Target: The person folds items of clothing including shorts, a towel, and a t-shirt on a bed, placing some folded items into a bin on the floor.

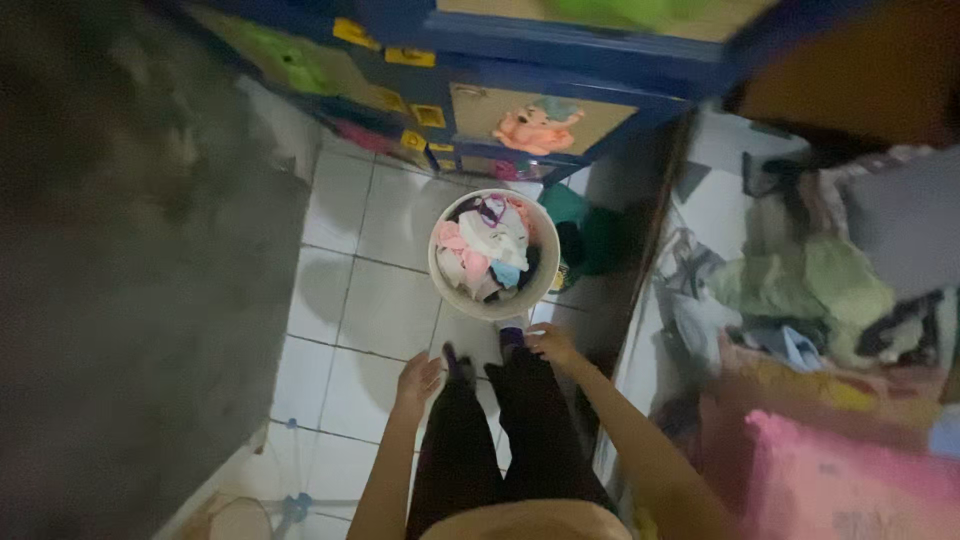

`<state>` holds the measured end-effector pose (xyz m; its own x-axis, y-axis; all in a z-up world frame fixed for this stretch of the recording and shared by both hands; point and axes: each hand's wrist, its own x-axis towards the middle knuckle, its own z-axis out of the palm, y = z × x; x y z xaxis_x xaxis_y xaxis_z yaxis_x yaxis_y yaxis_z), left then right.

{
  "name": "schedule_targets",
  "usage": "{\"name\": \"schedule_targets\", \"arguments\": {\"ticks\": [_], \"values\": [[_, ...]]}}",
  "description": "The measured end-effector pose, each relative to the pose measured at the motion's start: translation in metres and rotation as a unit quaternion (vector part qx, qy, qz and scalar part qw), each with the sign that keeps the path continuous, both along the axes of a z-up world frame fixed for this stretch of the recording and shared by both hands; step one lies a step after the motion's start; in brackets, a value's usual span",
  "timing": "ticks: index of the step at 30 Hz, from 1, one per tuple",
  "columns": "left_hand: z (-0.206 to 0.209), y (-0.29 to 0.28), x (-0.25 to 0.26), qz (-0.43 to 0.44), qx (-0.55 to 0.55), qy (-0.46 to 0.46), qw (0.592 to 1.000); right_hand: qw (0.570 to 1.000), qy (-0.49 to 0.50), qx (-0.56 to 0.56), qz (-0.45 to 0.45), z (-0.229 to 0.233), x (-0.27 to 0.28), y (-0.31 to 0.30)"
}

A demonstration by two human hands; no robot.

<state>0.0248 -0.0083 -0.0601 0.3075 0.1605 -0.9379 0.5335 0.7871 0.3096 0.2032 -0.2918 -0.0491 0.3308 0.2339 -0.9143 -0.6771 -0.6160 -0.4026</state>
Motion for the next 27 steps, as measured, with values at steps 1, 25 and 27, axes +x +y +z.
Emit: {"name": "schedule_targets", "arguments": {"ticks": [1, 25, 27], "values": [[-0.012, -0.008, 0.000, 0.024, -0.012, -0.043, 0.999, 1.000, -0.021, 0.021, -0.007, -0.015, 0.011, -0.001], [-0.297, -0.048, 0.130, -0.313, 0.260, -0.097, 0.909, 0.915, -0.272, -0.170, 0.244, -0.321, 0.112, 0.168], [-0.273, -0.038, 0.144, -0.308, 0.251, -0.084, 0.914, 0.899, -0.323, -0.140, 0.260, -0.337, 0.112, 0.150]]}}
